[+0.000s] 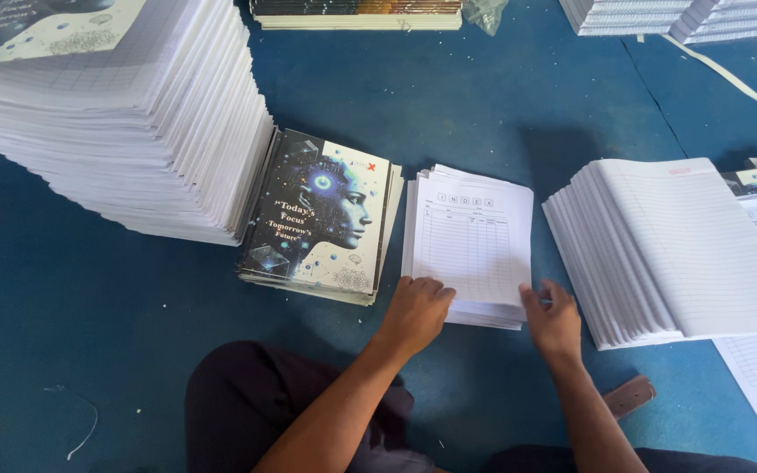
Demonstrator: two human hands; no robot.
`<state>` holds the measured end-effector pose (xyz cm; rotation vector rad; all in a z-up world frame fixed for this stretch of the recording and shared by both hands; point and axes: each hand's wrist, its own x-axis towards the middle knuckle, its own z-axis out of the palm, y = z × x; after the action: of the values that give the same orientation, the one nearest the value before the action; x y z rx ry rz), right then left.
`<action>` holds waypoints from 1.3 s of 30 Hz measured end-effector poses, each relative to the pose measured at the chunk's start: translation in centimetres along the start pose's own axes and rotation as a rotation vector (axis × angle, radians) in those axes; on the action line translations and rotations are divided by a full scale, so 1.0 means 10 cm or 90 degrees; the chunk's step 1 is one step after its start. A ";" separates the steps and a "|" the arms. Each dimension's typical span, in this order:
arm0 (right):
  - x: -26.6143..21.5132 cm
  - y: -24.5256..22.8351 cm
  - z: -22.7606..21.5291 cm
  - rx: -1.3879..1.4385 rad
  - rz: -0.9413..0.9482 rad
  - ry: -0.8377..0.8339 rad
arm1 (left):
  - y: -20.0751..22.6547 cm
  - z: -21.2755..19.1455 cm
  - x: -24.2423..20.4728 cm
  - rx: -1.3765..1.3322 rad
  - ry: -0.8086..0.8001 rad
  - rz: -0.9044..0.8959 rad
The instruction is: The person inserts a stack of blank pages into a book cover, then places the assembled book on a pile. They repeat this process with multiple book covers and page stacks.
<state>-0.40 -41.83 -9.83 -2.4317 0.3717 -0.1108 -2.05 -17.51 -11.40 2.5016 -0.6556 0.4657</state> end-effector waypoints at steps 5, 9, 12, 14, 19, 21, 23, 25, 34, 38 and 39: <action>-0.04 -0.03 -0.09 0.087 0.030 0.012 | -0.03 -0.02 0.05 -0.053 0.017 -0.048; 0.00 -0.07 -0.10 0.211 0.117 -0.041 | -0.04 -0.04 0.06 -0.136 0.085 -0.078; 0.01 -0.10 -0.09 0.324 0.162 -0.093 | -0.07 -0.03 0.07 -0.161 0.144 -0.106; 0.00 -0.13 -0.09 0.374 0.186 -0.115 | -0.10 -0.02 0.08 -0.180 0.165 -0.124; -0.06 -0.24 -0.13 0.421 0.206 -0.136 | -0.14 0.00 0.09 -0.263 0.153 -0.179; -0.08 -0.28 -0.15 0.429 0.216 -0.138 | -0.15 0.01 0.11 -0.260 0.135 -0.212; -0.09 -0.32 -0.16 0.433 0.214 -0.142 | -0.16 0.00 0.13 -0.252 0.124 -0.241; -0.10 -0.33 -0.16 0.433 0.201 -0.149 | -0.16 -0.01 0.14 -0.240 0.118 -0.268; -0.08 -0.20 -0.10 0.486 0.195 -0.188 | -0.14 -0.09 0.14 -0.293 0.134 -0.239; -0.04 -0.09 -0.03 0.453 0.209 -0.182 | -0.14 -0.10 0.12 -0.309 0.143 -0.238; -0.03 -0.07 -0.02 0.441 0.211 -0.176 | -0.15 -0.10 0.12 -0.317 0.130 -0.251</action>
<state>-0.58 -41.39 -9.25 -1.6503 0.5039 0.2085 -0.46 -16.28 -10.65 2.0051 -0.1581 0.3500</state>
